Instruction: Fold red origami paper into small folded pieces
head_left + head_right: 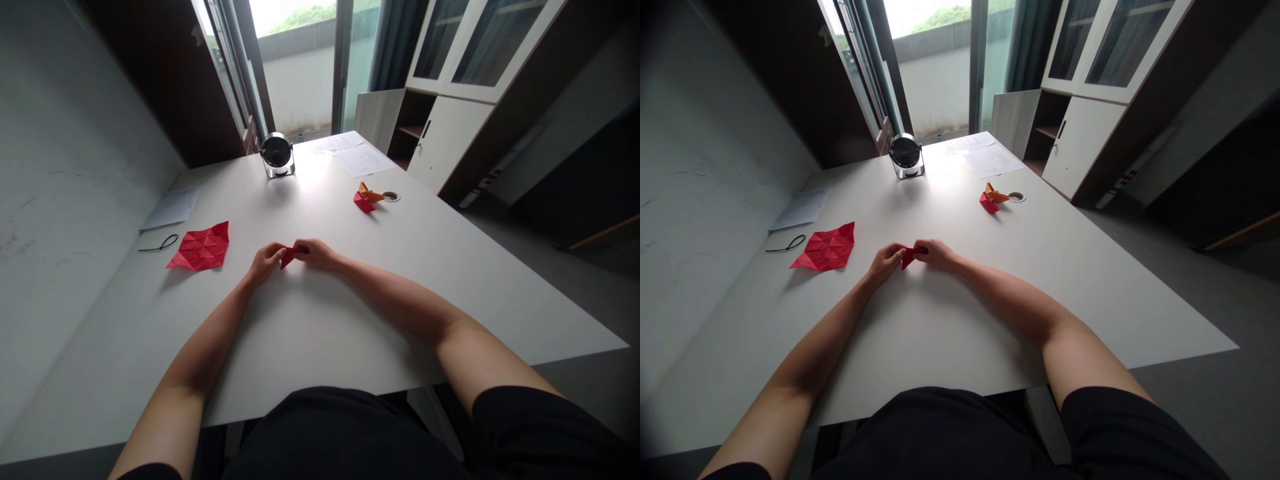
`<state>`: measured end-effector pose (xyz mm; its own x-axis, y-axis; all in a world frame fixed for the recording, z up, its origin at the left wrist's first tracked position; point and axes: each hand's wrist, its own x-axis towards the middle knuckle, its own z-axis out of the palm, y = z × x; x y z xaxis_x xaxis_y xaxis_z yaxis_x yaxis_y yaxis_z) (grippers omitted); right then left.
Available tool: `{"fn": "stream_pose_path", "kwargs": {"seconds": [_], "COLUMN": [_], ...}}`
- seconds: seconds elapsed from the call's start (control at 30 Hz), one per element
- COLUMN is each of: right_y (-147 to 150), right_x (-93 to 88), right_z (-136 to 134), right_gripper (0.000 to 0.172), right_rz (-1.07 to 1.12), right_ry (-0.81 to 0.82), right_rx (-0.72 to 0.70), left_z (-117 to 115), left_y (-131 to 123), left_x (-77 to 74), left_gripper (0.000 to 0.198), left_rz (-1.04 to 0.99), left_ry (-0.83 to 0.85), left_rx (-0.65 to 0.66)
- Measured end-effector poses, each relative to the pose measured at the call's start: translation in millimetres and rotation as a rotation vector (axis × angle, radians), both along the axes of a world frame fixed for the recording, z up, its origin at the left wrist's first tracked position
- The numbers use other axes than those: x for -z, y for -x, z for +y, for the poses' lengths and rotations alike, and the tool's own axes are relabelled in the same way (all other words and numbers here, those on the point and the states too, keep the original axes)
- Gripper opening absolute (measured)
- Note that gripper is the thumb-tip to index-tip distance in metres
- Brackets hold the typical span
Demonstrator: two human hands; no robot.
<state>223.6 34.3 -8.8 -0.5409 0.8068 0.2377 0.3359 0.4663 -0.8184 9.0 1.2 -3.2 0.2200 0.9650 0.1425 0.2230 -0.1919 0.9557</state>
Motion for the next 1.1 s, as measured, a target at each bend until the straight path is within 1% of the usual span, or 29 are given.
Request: {"fn": "stream_pose_path", "kwargs": {"seconds": [0.1, 0.17, 0.23, 0.33, 0.47, 0.57, 0.63, 0.83, 0.97, 1.1], "right_y": [-1, -1, -1, -1, -3, -3, -3, -2, -3, -2], "right_x": [-1.5, -2.4, -3.7, -6.5, -10.8, -12.3, -12.5, -12.4, -10.7, -8.8], "right_z": [-1, -1, -2, -3, -3, -4, -5, -8, -6, -4], "right_gripper": [0.024, 0.028, 0.031, 0.034, 0.035, 0.037, 0.039, 0.040, 0.043, 0.043], "right_rz": [0.074, 0.167, 0.271, 0.401, 0.499, 0.502, 0.474, 0.391, 0.404, 0.394], "right_ry": [0.012, 0.057, 0.136, 0.253, 0.318, 0.355, 0.358, 0.321, 0.307, 0.292], "right_rx": [0.033, 0.033, -0.012, -0.110, -0.192, -0.260, -0.278, -0.246, -0.235, -0.229], "left_z": [-1, -2, -3, -1, 1, 2, 2, 3, 3, 3], "left_y": [1, 1, 2, 4, 4, 4, 3, 5, 5, 4], "left_x": [-2.3, -3.8, -4.4, -3.6, -2.7, -2.4, -1.7, 1.3, 0.9, 0.8], "left_gripper": [0.032, 0.029, 0.028, 0.027, 0.030, 0.032, 0.032, 0.031, 0.031, 0.031], "left_rz": [0.033, 0.077, 0.098, 0.051, 0.003, -0.008, -0.004, -0.007, -0.024, -0.021], "left_ry": [0.003, -0.002, -0.005, 0.007, 0.018, 0.025, 0.030, 0.015, 0.032, 0.033], "left_rx": [0.016, 0.033, 0.056, 0.074, 0.075, 0.068, 0.062, 0.049, 0.032, 0.052]}}
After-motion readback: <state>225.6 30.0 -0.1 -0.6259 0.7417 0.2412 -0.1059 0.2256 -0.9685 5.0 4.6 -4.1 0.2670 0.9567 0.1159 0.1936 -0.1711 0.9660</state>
